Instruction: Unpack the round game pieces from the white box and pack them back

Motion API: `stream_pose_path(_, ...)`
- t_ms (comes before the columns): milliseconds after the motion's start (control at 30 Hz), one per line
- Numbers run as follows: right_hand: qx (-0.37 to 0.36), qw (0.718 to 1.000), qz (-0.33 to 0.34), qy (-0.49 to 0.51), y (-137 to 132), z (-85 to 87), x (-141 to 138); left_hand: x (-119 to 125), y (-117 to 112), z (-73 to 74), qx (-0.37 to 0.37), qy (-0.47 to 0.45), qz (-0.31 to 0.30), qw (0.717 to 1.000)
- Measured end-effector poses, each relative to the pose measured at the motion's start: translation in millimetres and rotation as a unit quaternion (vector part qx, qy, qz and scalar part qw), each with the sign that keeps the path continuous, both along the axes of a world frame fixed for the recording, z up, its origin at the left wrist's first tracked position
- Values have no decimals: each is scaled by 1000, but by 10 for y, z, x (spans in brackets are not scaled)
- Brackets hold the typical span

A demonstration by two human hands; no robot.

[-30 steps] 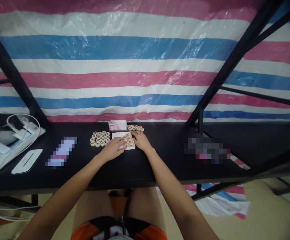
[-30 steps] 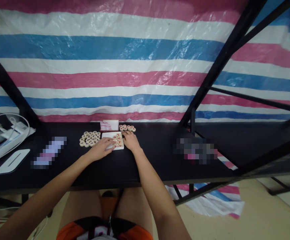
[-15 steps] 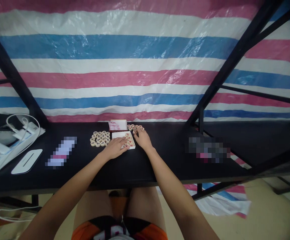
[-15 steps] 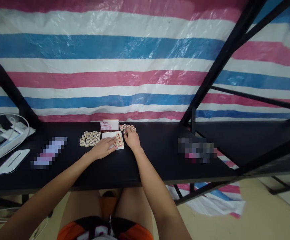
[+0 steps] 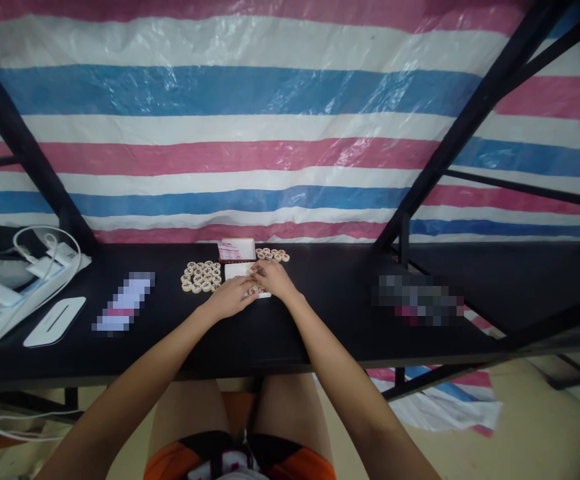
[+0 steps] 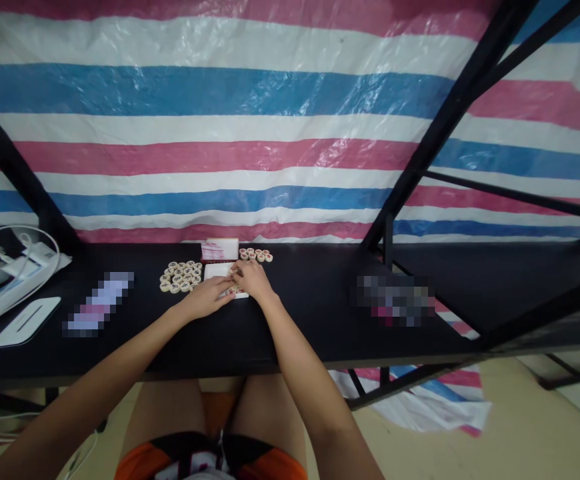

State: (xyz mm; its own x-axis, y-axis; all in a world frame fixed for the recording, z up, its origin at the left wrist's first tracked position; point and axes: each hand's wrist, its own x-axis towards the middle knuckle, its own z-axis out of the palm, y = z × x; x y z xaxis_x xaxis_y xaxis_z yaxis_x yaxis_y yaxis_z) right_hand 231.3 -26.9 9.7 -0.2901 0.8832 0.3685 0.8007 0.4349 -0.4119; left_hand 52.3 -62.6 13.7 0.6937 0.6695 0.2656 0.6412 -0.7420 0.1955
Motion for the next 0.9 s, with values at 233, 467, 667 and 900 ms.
stream_pose_path(233, 8, 998, -35, -60, 24, 12, -24, -1, -6, 7, -6, 6, 2, 1000)
stream_pose_path(467, 27, 997, 18, -70, 10, 18, -22, -11, -6, 9, -10, -12, -11, 1000)
stream_pose_path(667, 26, 992, 28, -119, -59, 76, -36, -2, -4, 17, -7, -19, -21, 1000)
stream_pose_path(900, 13, 987, 38, -154, -111, 102, -55, -17, -18, 20, -6, -10, -18, 1000)
